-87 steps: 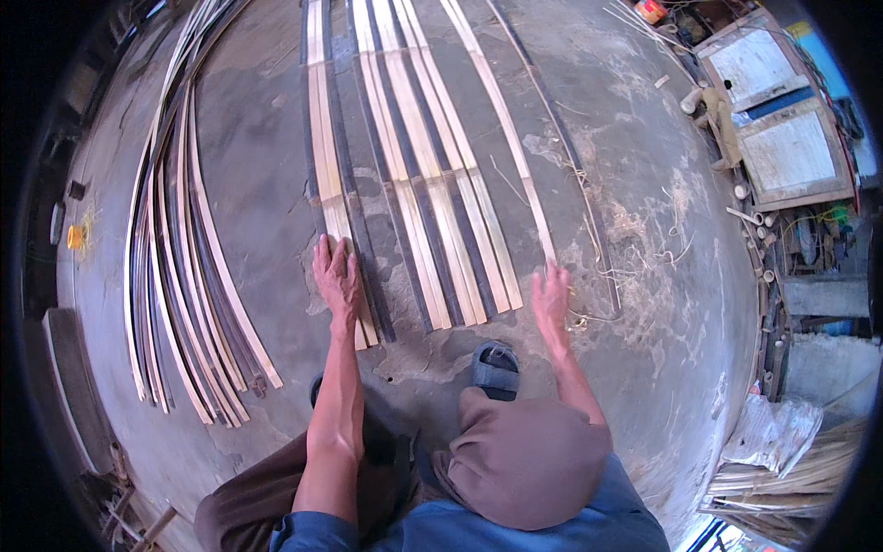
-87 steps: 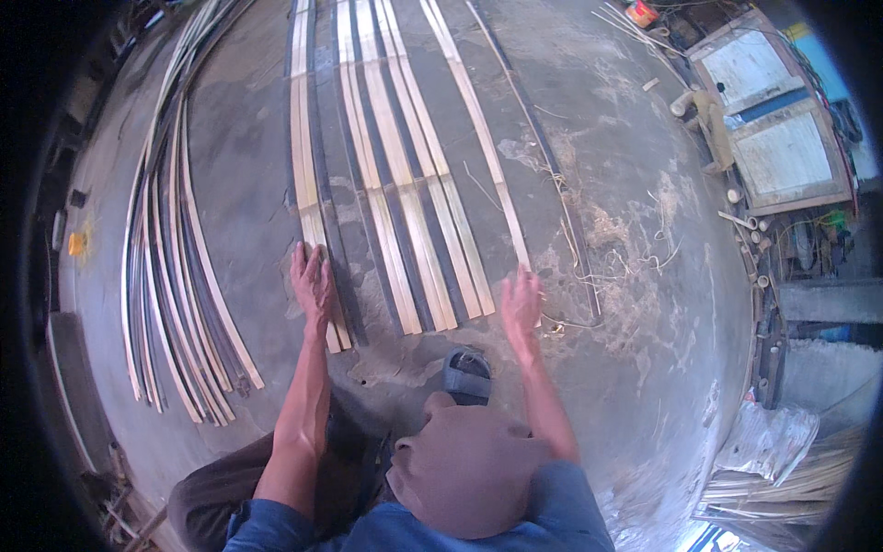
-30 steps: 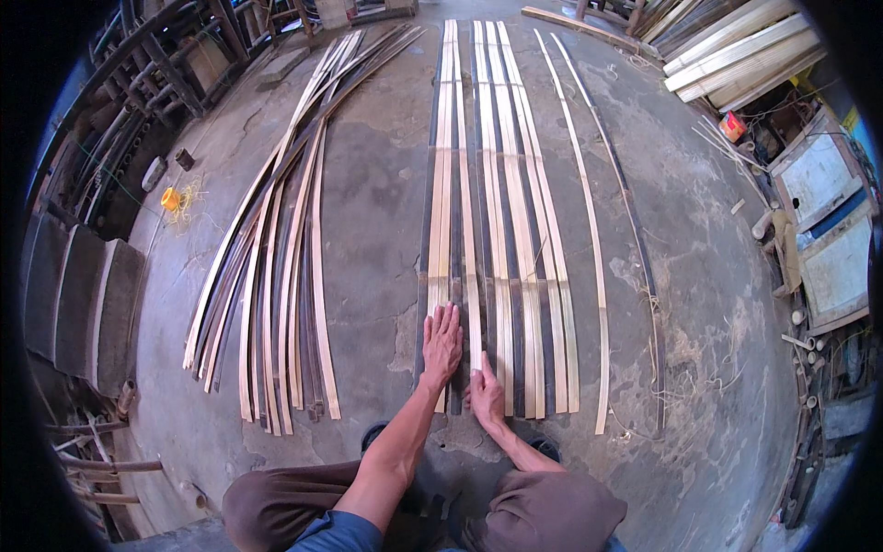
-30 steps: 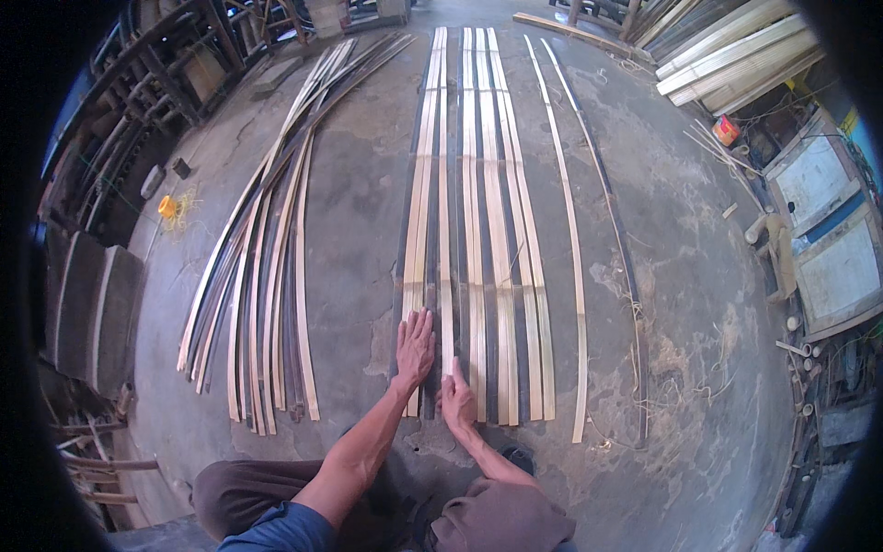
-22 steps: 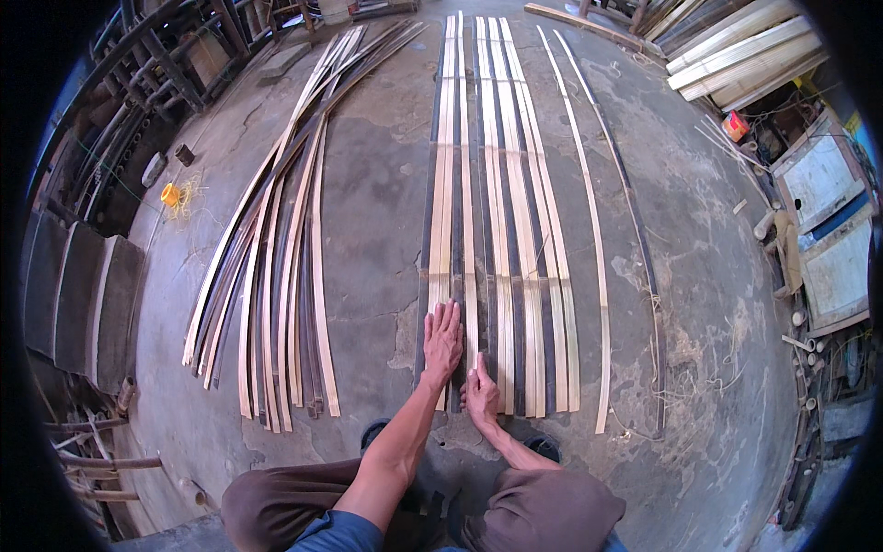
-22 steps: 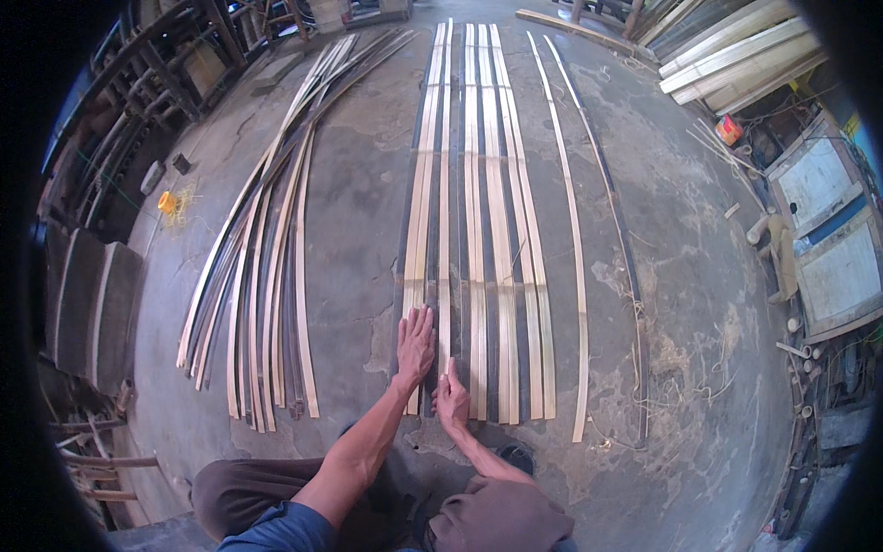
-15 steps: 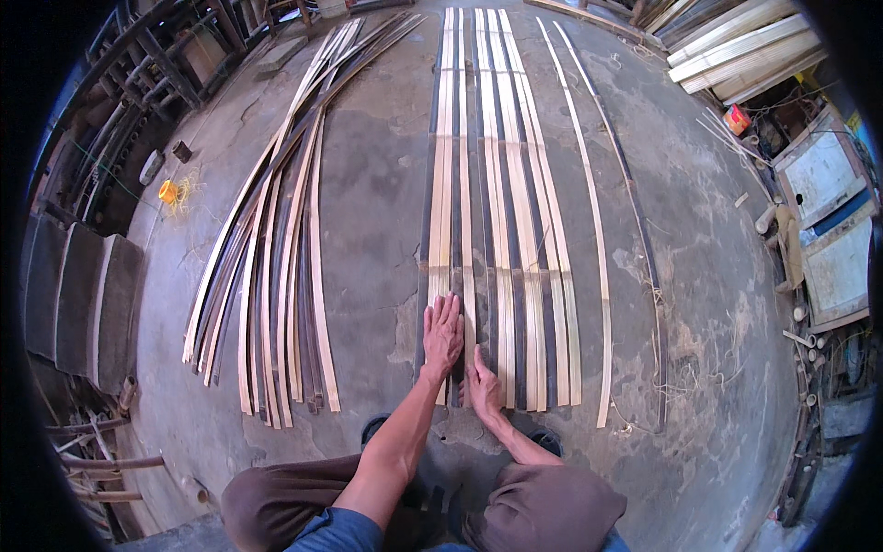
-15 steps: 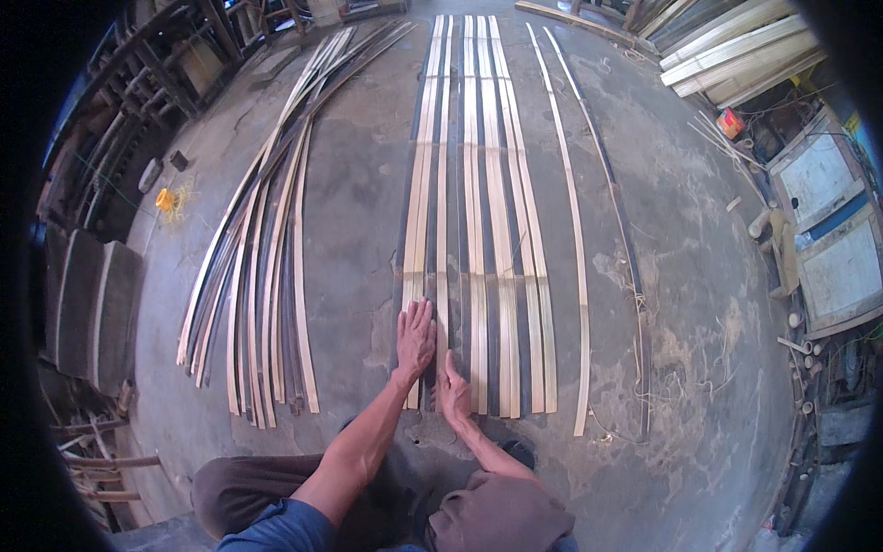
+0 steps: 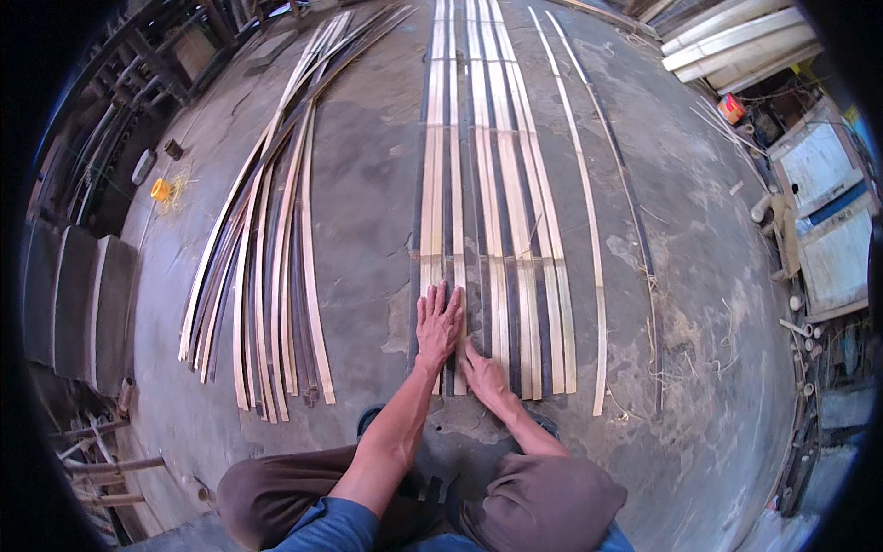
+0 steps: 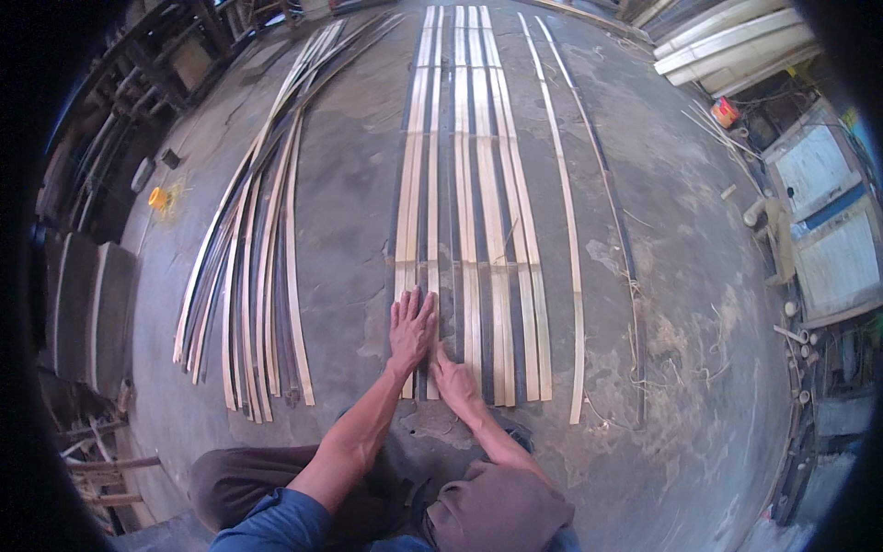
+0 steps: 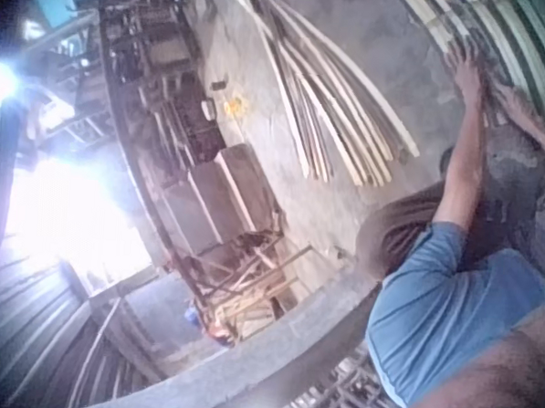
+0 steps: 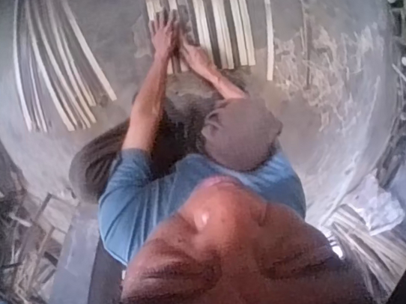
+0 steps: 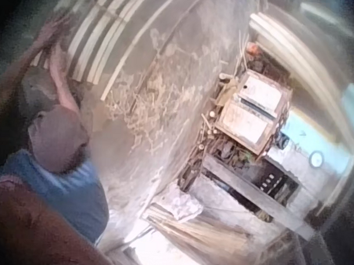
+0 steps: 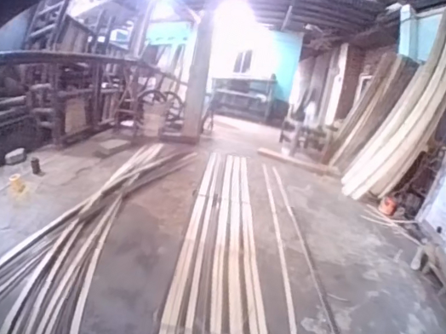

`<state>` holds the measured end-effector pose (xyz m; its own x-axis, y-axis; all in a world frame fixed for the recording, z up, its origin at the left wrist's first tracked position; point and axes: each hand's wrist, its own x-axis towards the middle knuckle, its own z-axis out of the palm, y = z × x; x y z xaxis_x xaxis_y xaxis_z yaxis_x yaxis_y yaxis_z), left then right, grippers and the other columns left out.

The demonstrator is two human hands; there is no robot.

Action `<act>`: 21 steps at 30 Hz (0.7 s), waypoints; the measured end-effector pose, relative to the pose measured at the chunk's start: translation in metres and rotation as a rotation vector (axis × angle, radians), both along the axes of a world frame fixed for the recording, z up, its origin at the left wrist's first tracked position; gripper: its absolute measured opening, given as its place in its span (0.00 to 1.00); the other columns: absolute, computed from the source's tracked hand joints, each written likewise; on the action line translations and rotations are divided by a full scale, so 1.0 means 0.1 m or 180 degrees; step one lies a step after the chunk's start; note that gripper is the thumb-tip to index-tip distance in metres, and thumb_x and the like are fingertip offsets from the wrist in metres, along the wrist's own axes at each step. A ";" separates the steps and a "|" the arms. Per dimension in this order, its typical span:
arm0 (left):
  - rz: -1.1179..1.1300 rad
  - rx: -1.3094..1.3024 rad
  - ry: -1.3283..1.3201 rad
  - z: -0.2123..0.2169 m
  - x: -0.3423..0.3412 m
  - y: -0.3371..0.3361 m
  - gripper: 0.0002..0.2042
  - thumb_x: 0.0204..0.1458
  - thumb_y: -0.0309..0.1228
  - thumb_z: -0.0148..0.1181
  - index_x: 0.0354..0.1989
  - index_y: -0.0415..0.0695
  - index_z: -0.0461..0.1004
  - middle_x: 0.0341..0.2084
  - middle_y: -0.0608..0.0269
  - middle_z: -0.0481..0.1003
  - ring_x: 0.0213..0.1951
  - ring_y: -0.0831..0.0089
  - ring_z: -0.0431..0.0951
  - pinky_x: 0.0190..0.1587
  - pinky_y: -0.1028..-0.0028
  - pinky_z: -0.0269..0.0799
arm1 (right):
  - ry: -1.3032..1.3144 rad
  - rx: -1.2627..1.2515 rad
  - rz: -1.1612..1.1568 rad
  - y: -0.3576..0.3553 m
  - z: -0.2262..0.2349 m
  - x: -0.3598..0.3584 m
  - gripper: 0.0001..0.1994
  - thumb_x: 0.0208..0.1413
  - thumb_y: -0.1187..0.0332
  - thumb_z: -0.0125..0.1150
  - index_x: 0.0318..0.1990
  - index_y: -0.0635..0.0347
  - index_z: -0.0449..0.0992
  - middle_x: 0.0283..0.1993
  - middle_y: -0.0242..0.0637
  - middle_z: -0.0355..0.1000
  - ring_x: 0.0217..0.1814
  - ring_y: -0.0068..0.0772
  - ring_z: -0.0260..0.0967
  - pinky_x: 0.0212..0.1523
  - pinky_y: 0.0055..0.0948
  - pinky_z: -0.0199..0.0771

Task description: The person sits on the floor and repeatedly picks up long, thin wooden strips, inspects them, and places them into a growing stack. The person handles the strips one at a time, occasionally adjusting the pile before continuing to sort more pieces.

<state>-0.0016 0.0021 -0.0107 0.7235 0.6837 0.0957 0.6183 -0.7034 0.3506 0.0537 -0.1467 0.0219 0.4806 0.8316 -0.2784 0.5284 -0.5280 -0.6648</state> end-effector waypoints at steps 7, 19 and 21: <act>-0.0004 0.0124 0.0064 -0.04 -0.07 0.01 0.25 0.64 0.40 0.43 0.70 0.53 0.56 0.71 0.53 0.50 0.72 0.52 0.46 0.72 0.53 0.38 | -0.1285 -0.0253 -0.1877 -1.12 0.09 0.99 0.26 0.60 0.57 0.55 0.63 0.58 0.65 0.51 0.54 0.67 0.53 0.57 0.68 0.52 0.51 0.69; -0.0014 0.0115 0.0096 0.00 -0.04 -0.02 0.25 0.64 0.40 0.42 0.70 0.52 0.55 0.72 0.56 0.50 0.72 0.54 0.47 0.72 0.53 0.36 | -0.1049 0.0468 -0.2108 -1.64 0.34 1.16 0.13 0.61 0.64 0.54 0.48 0.64 0.71 0.31 0.50 0.74 0.32 0.49 0.74 0.34 0.45 0.71; -0.0082 0.0154 0.0023 -0.06 -0.07 -0.01 0.25 0.64 0.39 0.42 0.70 0.51 0.55 0.72 0.58 0.50 0.72 0.57 0.48 0.73 0.53 0.37 | -0.0765 0.0872 -0.2100 -1.38 0.79 0.90 0.13 0.63 0.64 0.52 0.47 0.65 0.71 0.29 0.48 0.73 0.29 0.43 0.73 0.31 0.41 0.71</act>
